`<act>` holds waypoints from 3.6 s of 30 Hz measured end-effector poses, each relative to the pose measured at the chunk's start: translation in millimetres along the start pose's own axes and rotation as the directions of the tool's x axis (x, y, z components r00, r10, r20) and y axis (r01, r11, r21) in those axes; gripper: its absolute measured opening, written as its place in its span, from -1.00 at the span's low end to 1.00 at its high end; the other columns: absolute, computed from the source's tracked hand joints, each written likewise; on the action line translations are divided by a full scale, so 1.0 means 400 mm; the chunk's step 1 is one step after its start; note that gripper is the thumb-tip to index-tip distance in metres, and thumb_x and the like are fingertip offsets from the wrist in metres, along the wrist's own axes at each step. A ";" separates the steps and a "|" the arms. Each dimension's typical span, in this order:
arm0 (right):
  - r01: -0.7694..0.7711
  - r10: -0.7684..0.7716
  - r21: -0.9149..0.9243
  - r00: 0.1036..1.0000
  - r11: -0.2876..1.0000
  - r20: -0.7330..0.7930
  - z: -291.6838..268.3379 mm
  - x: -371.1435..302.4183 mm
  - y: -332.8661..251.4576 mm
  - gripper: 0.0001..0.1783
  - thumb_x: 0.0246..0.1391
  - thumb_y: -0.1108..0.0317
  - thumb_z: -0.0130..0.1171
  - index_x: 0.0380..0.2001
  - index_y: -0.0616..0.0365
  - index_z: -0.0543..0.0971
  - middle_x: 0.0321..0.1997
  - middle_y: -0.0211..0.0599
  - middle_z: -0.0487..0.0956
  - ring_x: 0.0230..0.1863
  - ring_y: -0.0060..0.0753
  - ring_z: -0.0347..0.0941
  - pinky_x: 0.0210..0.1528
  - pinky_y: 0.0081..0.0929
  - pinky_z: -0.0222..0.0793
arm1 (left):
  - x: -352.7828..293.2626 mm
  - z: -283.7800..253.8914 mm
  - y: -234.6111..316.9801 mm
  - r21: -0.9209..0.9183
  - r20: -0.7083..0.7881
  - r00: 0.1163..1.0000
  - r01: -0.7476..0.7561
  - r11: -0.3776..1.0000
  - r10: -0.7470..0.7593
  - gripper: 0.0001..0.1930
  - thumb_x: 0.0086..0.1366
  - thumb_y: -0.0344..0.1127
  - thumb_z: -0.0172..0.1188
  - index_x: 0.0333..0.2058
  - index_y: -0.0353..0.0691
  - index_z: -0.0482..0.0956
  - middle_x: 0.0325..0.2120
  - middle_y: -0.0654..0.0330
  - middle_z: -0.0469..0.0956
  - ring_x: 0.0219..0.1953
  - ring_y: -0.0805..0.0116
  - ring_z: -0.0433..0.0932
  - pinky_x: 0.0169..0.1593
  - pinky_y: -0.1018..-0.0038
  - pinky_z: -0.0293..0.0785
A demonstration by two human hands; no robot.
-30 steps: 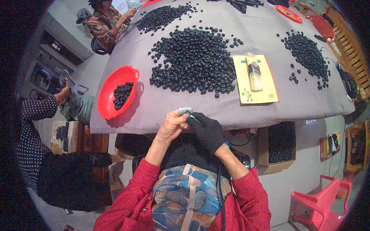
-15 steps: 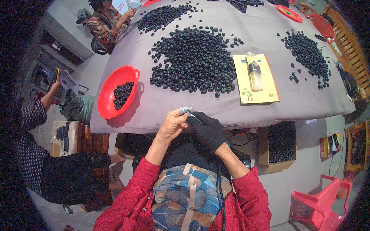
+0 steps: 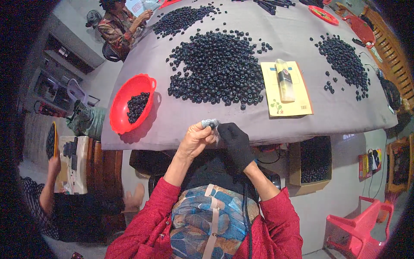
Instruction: The person assembles small black plastic components by hand at a work table.
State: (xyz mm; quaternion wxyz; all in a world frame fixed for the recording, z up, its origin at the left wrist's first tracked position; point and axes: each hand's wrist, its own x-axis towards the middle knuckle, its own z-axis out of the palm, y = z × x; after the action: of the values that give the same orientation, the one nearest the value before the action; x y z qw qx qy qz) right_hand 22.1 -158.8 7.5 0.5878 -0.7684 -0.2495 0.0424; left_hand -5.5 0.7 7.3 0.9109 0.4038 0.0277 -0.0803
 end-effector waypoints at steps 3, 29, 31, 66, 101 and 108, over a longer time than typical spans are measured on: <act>-0.200 0.205 0.154 0.978 0.968 -0.022 -0.004 0.010 -0.012 -0.74 0.06 0.24 0.00 -0.29 0.20 0.48 -0.41 -0.17 0.48 -0.38 -0.32 0.43 -0.34 -0.50 0.32 | -0.003 -0.001 0.005 -0.025 -0.004 1.000 0.014 1.000 -0.014 -0.82 0.14 -0.43 0.11 -0.26 -0.32 0.49 -0.60 0.29 0.42 -0.59 0.55 0.33 -0.43 0.62 0.30; -0.306 0.293 0.210 0.952 0.929 0.087 -0.006 0.031 -0.026 -0.88 -0.09 0.38 0.09 -0.45 0.19 0.48 -0.56 -0.26 0.45 -0.55 -0.34 0.41 -0.54 -0.45 0.30 | -0.034 -0.009 0.081 0.226 -0.347 0.903 -0.180 0.957 0.252 -0.91 0.05 -0.45 0.18 -0.43 -0.30 0.53 -0.61 0.22 0.50 -0.65 0.53 0.43 -0.53 0.63 0.36; 0.387 -0.408 -0.405 0.912 0.828 0.036 -0.023 0.022 0.028 -0.83 -0.06 0.33 0.09 -0.51 0.24 0.46 -0.63 -0.32 0.45 -0.61 -0.49 0.36 -0.54 -0.51 0.27 | -0.035 -0.027 0.167 0.351 -0.413 0.804 -0.294 0.889 0.429 -0.86 -0.01 -0.45 0.23 -0.41 -0.30 0.54 -0.63 0.23 0.52 -0.68 0.54 0.43 -0.60 0.65 0.35; -0.340 0.339 0.227 0.940 0.913 0.044 -0.014 0.020 -0.063 -0.77 -0.02 0.25 0.09 -0.48 0.23 0.50 -0.60 -0.42 0.45 -0.55 -0.64 0.28 -0.49 -0.58 0.21 | 0.159 -0.064 0.121 0.940 0.071 0.812 0.139 -0.311 0.580 -0.84 0.01 -0.35 0.18 -0.43 -0.25 0.43 -0.41 0.05 0.39 -0.39 0.01 0.46 -0.35 0.19 0.40; -0.296 0.297 0.147 0.955 0.944 0.015 -0.014 0.003 -0.041 -0.69 0.04 0.24 0.03 -0.21 0.25 0.46 -0.34 -0.23 0.54 -0.30 -0.54 0.45 -0.27 -0.54 0.33 | 0.006 -0.004 0.004 0.046 -0.081 0.995 -0.052 0.998 0.056 -0.81 0.14 -0.45 0.11 -0.24 -0.32 0.47 -0.56 0.23 0.48 -0.61 0.57 0.41 -0.49 0.68 0.38; -0.196 0.190 0.124 0.980 0.973 0.055 -0.006 -0.005 -0.085 -0.70 0.05 0.28 0.06 -0.17 0.22 0.47 -0.32 -0.32 0.55 -0.31 -0.59 0.42 -0.28 -0.60 0.34 | 0.001 0.002 -0.004 0.031 -0.081 0.995 -0.051 0.998 0.053 -0.82 0.14 -0.42 0.12 -0.25 -0.27 0.49 -0.55 0.32 0.48 -0.60 0.62 0.39 -0.49 0.72 0.34</act>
State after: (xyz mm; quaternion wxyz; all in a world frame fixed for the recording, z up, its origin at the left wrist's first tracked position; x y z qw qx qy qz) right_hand 9.8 -155.7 39.2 0.6237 -0.7485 -0.1830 0.1316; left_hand -5.5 -0.9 6.6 0.9049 0.4204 0.0532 -0.0403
